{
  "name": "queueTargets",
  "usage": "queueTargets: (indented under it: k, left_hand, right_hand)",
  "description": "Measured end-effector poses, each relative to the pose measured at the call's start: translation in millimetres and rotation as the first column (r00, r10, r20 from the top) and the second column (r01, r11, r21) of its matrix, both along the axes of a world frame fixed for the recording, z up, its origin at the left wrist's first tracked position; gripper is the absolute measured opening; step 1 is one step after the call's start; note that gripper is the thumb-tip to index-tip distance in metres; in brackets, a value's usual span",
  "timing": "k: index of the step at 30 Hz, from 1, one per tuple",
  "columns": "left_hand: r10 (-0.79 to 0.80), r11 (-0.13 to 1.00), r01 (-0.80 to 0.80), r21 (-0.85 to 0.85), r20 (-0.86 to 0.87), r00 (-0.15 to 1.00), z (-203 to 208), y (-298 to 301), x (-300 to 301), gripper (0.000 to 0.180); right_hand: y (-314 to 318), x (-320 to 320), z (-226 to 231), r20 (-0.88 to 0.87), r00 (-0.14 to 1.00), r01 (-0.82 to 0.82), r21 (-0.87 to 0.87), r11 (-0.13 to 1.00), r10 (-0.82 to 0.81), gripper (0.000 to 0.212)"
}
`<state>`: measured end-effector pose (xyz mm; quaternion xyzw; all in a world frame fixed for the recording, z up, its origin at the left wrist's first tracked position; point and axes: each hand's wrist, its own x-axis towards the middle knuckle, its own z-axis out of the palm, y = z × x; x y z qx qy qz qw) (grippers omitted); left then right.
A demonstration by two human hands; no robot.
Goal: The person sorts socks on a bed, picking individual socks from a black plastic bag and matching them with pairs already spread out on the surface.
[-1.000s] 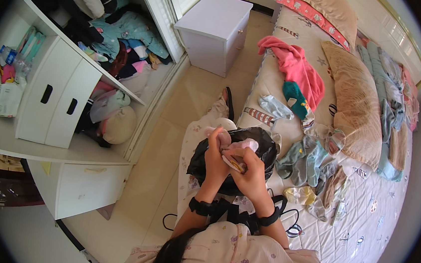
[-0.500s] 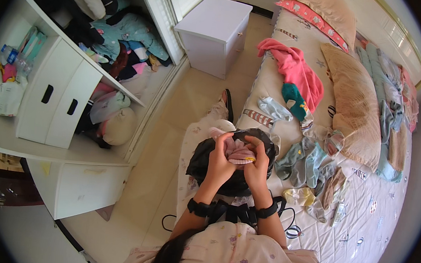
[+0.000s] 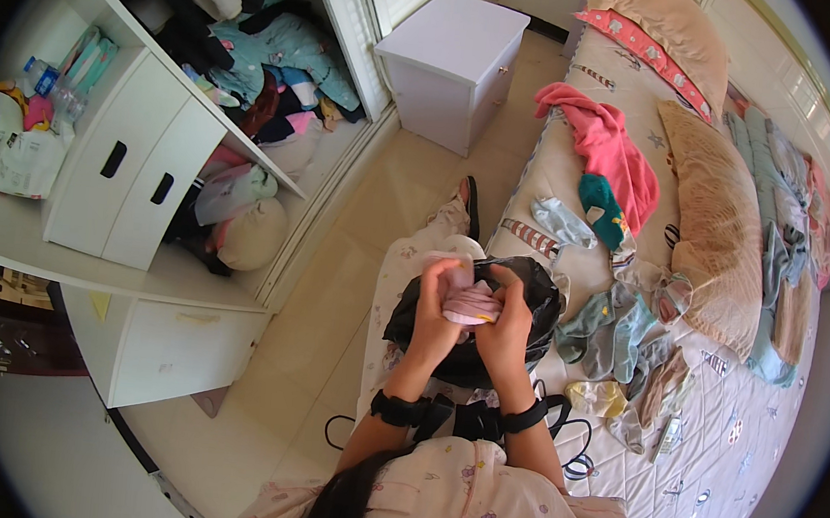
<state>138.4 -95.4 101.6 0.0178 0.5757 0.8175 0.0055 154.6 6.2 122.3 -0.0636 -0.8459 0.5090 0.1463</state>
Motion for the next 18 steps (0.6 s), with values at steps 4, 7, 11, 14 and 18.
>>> queueTargets:
  k: [4, 7, 11, 14, 18]
  left_hand:
    - [-0.111, 0.939, 0.08, -0.335, -0.074, 0.991, 10.0, 2.2, 3.3, 0.059]
    - [-0.003, 0.787, -0.075, -0.613, -0.125, 0.992, 6.0, 0.5, -4.4, 0.057]
    - [0.081, 0.753, -0.174, -0.635, -0.173, 0.982, 2.4, 1.7, -8.3, 0.054]
    - [0.055, 0.893, -0.12, -0.434, -0.158, 0.986, -11.5, -0.1, -7.0, 0.044]
    - [0.049, 0.972, -0.095, 0.213, 0.212, 0.976, -7.5, -2.7, 1.5, 0.032]
  right_hand:
    - [12.1, -2.8, -8.0, -0.048, 0.999, -0.013, -0.24, 0.971, 0.002, 0.049]
    - [13.8, 3.1, 6.2, 0.013, 0.997, -0.065, -0.344, 0.937, 0.074, 0.045]
    - [3.1, 7.8, 16.1, -0.068, 0.985, -0.167, -0.205, 0.964, 0.156, 0.038]
    - [0.4, 7.2, 20.4, -0.143, 0.968, -0.22, -0.082, 0.972, 0.207, 0.037]
    - [7.5, 8.4, 24.6, -0.079, 0.982, -0.177, -0.089, 0.98, 0.17, 0.035]
